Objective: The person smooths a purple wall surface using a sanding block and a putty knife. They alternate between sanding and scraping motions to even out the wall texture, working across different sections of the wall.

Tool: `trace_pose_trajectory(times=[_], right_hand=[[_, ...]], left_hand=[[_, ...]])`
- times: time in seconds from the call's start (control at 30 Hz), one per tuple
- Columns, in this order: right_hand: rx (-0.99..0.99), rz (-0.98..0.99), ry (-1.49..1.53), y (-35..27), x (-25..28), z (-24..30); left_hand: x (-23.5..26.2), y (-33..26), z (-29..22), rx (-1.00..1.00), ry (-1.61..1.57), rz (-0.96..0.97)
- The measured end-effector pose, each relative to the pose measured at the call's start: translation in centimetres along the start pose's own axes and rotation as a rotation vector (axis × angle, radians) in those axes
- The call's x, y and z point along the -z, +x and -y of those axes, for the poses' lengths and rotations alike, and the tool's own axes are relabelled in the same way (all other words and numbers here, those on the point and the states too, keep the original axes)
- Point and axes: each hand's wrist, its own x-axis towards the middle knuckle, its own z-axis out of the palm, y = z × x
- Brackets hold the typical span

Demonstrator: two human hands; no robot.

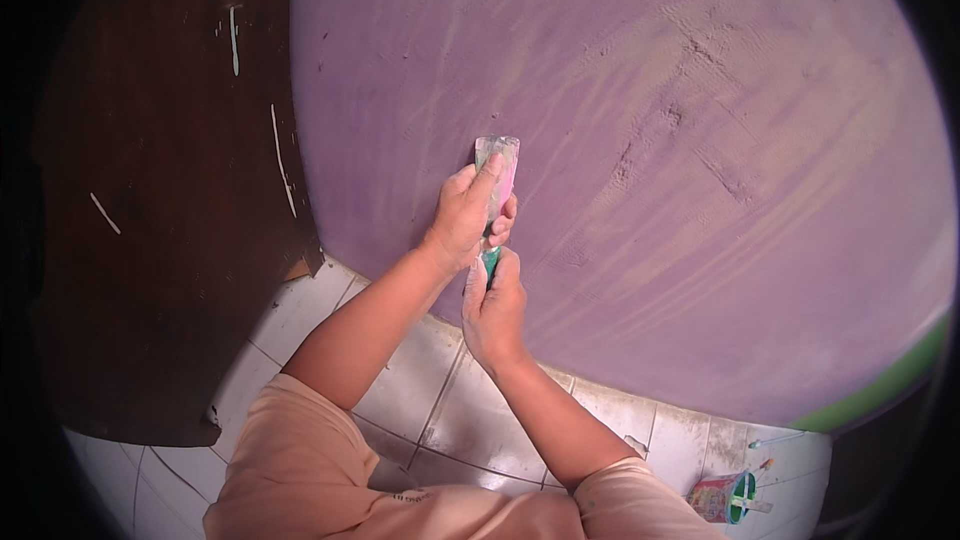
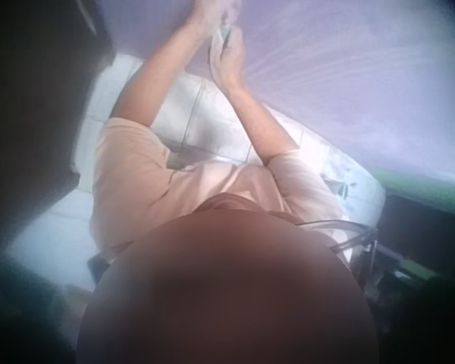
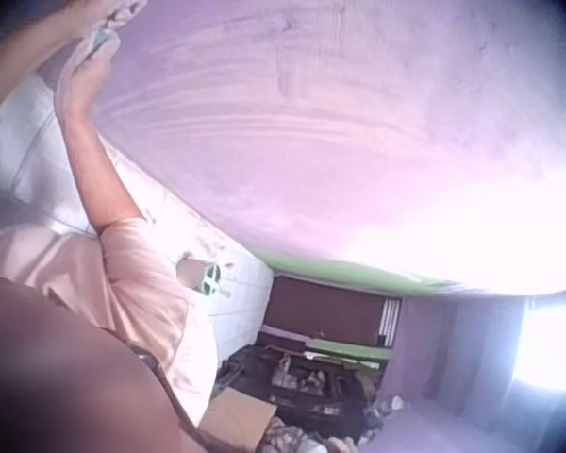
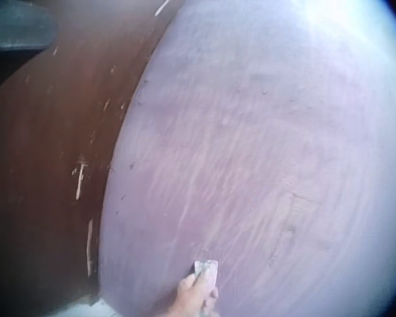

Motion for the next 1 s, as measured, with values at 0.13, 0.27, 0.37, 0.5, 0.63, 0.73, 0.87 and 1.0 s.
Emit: trace_pose_trajectory(times=[0.13, 0.27, 0.37, 0.5, 0.63, 0.73, 0.87, 1.0], right_hand=[[-0.066, 0.068, -0.114, 2.3, 0.9, 2.2], [-0.143, 0.094, -0.018, 2.3, 1.0, 3.1], [-0.145, 0.100, -0.021, 1.3, 1.5, 2.9], [-0.136, 0.071, -0.019, 1.7, 1.3, 2.9], [-0.168, 0.117, -0.039, 1.7, 2.4, 3.8], [-0.154, 0.095, -0.049, 1.9, 1.8, 3.8], [-0.157, 0.117, -0.037, 3.9, 2.4, 5.1], [-0.115, 0.122, -0.118, 1.0, 3.4, 3.1]], left_hand=[[-0.6, 1.2, -1.1, -0.070, 0.000, -0.041], [-1.2, 0.9, -2.3, -0.017, -0.001, -0.098], [-1.5, -0.1, -1.2, 0.049, 0.015, -0.137], [-2.0, 0.2, -2.4, 0.041, 0.064, -0.144], [-2.3, 0.0, -2.1, 0.034, -0.022, -0.137], [-2.3, 0.1, -2.4, 0.011, -0.016, -0.133], [-3.2, 1.1, -4.2, 0.002, -0.034, -0.145], [-2.2, -0.3, -0.8, 0.029, -0.052, -0.102]])
